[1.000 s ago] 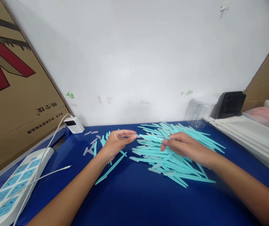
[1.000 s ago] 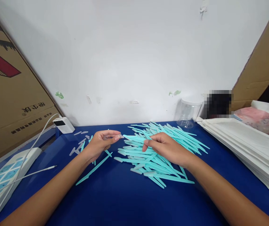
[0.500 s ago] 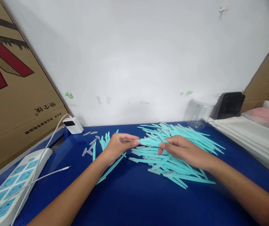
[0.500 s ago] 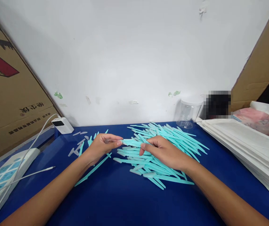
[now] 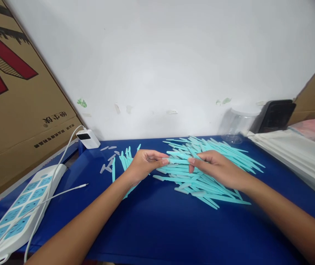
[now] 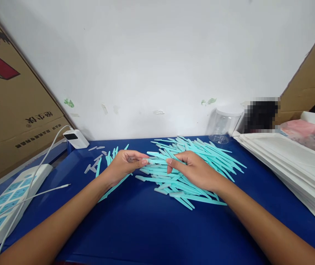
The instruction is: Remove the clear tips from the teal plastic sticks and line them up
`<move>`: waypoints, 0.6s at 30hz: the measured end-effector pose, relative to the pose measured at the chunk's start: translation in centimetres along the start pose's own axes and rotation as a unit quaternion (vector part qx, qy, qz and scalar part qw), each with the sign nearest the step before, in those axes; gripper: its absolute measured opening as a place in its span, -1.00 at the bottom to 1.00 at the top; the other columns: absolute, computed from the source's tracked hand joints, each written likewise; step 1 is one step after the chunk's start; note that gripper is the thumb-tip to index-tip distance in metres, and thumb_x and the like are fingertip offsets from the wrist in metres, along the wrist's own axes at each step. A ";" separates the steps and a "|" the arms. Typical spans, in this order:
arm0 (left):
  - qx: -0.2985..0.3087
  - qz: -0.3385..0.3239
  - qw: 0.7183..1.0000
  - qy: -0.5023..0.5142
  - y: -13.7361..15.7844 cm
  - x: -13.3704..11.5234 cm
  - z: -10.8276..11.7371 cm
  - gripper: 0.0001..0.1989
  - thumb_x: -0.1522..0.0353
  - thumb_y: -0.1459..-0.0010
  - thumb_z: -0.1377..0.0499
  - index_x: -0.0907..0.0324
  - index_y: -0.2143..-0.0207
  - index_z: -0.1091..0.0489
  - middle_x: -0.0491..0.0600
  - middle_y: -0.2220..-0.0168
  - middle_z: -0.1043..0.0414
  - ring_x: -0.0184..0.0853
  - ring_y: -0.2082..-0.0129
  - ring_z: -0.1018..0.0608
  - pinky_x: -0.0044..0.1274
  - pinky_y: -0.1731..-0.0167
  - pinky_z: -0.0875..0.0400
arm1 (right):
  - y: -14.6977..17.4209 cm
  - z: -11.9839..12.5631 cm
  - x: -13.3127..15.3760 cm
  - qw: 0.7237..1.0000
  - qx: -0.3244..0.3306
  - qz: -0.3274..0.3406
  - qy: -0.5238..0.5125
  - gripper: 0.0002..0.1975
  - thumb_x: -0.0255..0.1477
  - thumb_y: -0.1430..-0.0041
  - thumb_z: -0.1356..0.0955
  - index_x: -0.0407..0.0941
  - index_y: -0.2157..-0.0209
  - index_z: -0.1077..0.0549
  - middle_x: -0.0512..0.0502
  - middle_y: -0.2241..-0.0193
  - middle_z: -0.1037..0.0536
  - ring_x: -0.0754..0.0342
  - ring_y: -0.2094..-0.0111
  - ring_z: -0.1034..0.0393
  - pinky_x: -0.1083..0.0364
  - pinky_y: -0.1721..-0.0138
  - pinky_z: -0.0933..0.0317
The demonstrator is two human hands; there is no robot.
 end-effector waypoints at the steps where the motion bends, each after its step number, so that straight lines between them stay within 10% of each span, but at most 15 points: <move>1: 0.001 -0.001 1.000 -0.011 -0.1 0.0 0.0 -0.63 0.15 -0.11 -0.42 0.24 0.16 -0.63 0.08 0.25 -0.63 -0.43 0.46 -0.49 -0.57 0.46 -0.34 | -0.1 0.1 -0.1 1.000 -0.007 -0.003 0.006 -0.47 0.07 -0.34 -0.30 -0.08 0.33 -0.65 0.16 0.65 0.06 0.19 0.63 0.15 0.09 0.54 0.19; 5: -0.042 0.009 0.999 0.032 -0.6 0.1 1.5 -0.66 0.12 -0.36 -0.13 0.21 0.14 -0.48 -0.13 0.45 -0.40 -0.59 0.69 -0.03 -0.62 0.70 0.12 | -0.4 0.5 -1.1 0.999 -0.030 -0.022 -0.001 -0.41 0.12 -0.32 -0.28 -0.09 0.27 -0.67 0.16 0.64 0.08 0.18 0.62 0.17 0.09 0.54 0.21; 9: -0.093 0.007 0.992 0.085 -0.8 0.1 3.0 -0.85 0.28 -0.34 -0.11 0.07 0.08 -0.24 -0.30 0.56 -0.09 -0.54 0.70 0.02 -0.65 0.69 0.17 | -0.6 1.1 -1.8 0.998 -0.047 -0.027 -0.012 -0.39 0.15 -0.31 -0.27 -0.08 0.23 -0.66 0.16 0.64 0.08 0.17 0.63 0.20 0.08 0.56 0.24; 18: -0.042 -0.055 0.998 -0.006 -1.1 -0.1 2.0 -0.64 0.05 -0.32 -0.19 0.13 0.15 -0.21 -0.02 0.34 -0.59 -0.57 0.70 -0.03 -0.61 0.67 0.10 | -0.6 1.4 -1.6 0.998 -0.056 -0.020 -0.003 -0.40 0.13 -0.32 -0.27 -0.10 0.25 -0.67 0.15 0.63 0.06 0.18 0.62 0.17 0.09 0.55 0.22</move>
Point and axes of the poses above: each hand's wrist, its own y-axis away from the middle knuckle, its own z-axis out of the back of the hand, x = y × z, the point moved 9 cm from there along -y, towards the middle knuckle
